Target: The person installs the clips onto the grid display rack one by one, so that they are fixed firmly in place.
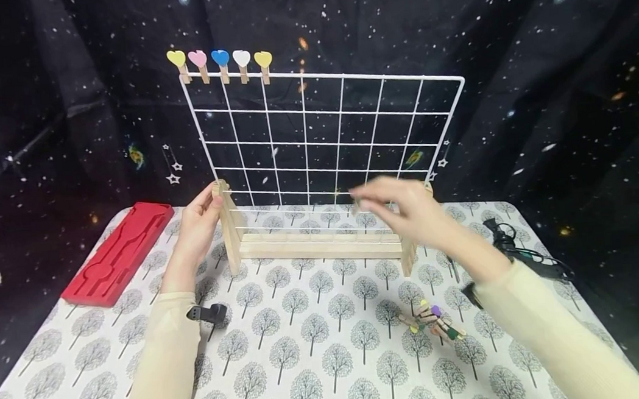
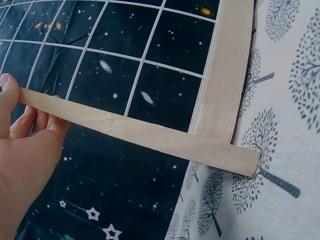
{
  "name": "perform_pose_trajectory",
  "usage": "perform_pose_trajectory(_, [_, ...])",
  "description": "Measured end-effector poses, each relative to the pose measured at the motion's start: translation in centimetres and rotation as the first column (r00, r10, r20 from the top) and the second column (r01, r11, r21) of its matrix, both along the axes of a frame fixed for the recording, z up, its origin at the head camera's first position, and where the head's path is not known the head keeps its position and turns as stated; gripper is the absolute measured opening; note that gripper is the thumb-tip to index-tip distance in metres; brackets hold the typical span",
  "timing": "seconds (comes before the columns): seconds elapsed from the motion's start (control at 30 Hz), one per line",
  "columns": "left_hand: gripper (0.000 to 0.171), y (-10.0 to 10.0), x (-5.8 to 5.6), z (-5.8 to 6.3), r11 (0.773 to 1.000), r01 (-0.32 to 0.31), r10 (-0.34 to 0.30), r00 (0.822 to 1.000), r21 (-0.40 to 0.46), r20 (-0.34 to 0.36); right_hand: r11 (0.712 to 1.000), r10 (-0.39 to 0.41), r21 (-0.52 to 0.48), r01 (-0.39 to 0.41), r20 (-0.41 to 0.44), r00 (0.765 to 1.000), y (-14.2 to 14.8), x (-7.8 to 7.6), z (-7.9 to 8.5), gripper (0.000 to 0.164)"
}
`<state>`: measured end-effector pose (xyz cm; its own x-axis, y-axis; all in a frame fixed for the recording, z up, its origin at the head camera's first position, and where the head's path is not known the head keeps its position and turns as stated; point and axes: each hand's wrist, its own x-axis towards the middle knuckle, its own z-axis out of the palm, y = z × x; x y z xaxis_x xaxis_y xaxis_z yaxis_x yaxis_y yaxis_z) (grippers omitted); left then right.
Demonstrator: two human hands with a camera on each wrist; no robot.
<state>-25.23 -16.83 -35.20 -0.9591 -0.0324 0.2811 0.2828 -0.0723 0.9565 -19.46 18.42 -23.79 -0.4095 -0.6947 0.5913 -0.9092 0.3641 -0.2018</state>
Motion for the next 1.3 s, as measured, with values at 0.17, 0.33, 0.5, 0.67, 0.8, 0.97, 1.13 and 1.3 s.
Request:
perform_pose_trajectory(0.17, [0.054,-0.2,0.2,-0.1,1.000,0.013,-0.013,1.000,-0.002,0.002,0.986,-0.047,-0.162,0.038,-0.053,0.998,-4.9,-0.7,7.2,0.023])
perform_pose_trajectory(0.33, [0.054,0.1,0.2,0.1,0.999,0.040,-0.040,0.999,0.018,0.005,0.930,-0.294,-0.201,0.307,0.090,0.952,-7.4,-2.7,11.7,0.024])
perform_pose_trajectory(0.5, [0.053,0.2,0.5,0.4,0.998,0.047,-0.047,0.999,0.035,0.020,0.893,-0.434,-0.061,0.445,0.135,0.890,-9.2,-5.4,14.3,0.031])
perform_pose_trajectory(0.67, [0.053,0.1,0.6,0.5,0.998,0.053,-0.054,0.998,0.029,0.026,0.859,-0.513,0.070,0.508,0.119,0.850,-10.2,-6.2,15.3,0.032])
perform_pose_trajectory(0.8, [0.053,-0.1,0.5,0.6,0.998,0.062,-0.063,0.998,0.025,0.023,0.846,-0.533,0.101,0.523,0.115,0.839,-10.3,-6.4,15.5,0.032])
perform_pose_trajectory(0.97, [0.053,0.0,0.4,0.5,0.997,0.076,-0.077,0.997,0.026,0.018,0.849,-0.527,0.122,0.515,0.102,0.844,-10.3,-6.5,15.5,0.032])
perform_pose_trajectory(1.13, [0.053,0.1,0.4,0.5,0.996,0.082,-0.083,0.996,0.029,0.014,0.844,-0.529,0.159,0.513,0.088,0.844,-10.5,-6.5,15.6,0.033])
perform_pose_trajectory(1.3, [0.053,0.1,0.3,0.8,0.996,0.083,-0.084,0.996,0.026,0.006,0.845,-0.522,0.177,0.504,0.076,0.849,-10.6,-6.4,15.6,0.032])
